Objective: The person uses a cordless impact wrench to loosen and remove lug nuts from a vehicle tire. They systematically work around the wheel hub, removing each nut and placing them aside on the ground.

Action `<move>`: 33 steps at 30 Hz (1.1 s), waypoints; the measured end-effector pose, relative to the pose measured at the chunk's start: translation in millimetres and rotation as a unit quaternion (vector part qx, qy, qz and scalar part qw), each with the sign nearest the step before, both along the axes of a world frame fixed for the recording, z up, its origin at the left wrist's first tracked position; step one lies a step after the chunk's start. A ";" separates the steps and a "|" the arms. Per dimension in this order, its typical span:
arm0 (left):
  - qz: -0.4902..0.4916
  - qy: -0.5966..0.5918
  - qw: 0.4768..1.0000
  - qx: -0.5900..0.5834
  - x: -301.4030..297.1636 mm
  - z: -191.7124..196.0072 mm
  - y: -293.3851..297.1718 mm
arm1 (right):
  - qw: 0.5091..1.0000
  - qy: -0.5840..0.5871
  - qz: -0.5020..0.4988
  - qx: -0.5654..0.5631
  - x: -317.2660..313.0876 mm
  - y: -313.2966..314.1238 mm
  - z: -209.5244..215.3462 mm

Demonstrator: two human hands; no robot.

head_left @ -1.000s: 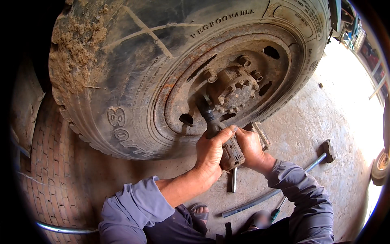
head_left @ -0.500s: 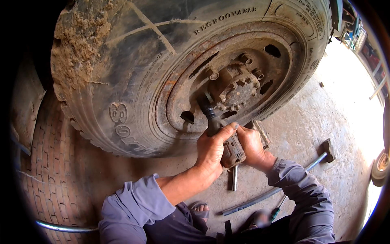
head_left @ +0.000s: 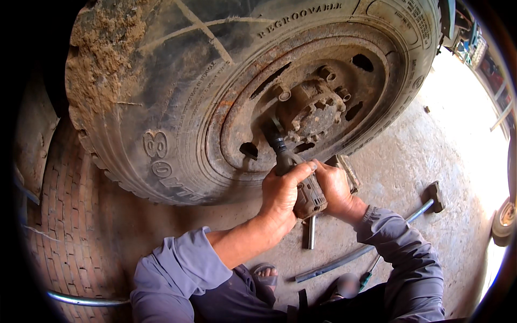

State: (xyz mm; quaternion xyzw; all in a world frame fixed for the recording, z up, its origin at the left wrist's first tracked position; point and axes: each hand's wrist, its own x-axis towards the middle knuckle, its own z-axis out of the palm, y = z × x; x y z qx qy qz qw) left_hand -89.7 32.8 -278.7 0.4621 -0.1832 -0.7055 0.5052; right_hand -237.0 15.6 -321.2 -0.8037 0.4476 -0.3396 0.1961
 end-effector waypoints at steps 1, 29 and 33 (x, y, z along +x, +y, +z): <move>-0.003 0.003 1.000 0.003 0.0 -0.3 -0.7 | 1.000 0.007 -0.002 0.001 -0.3 -0.2 0.3; 0.018 0.008 1.000 -0.024 -1.5 7.1 5.9 | 1.000 0.001 0.011 -0.001 -1.9 -0.7 3.7; 0.016 0.013 1.000 -0.023 -0.9 6.2 5.8 | 1.000 0.007 0.011 -0.003 -2.1 -1.3 4.7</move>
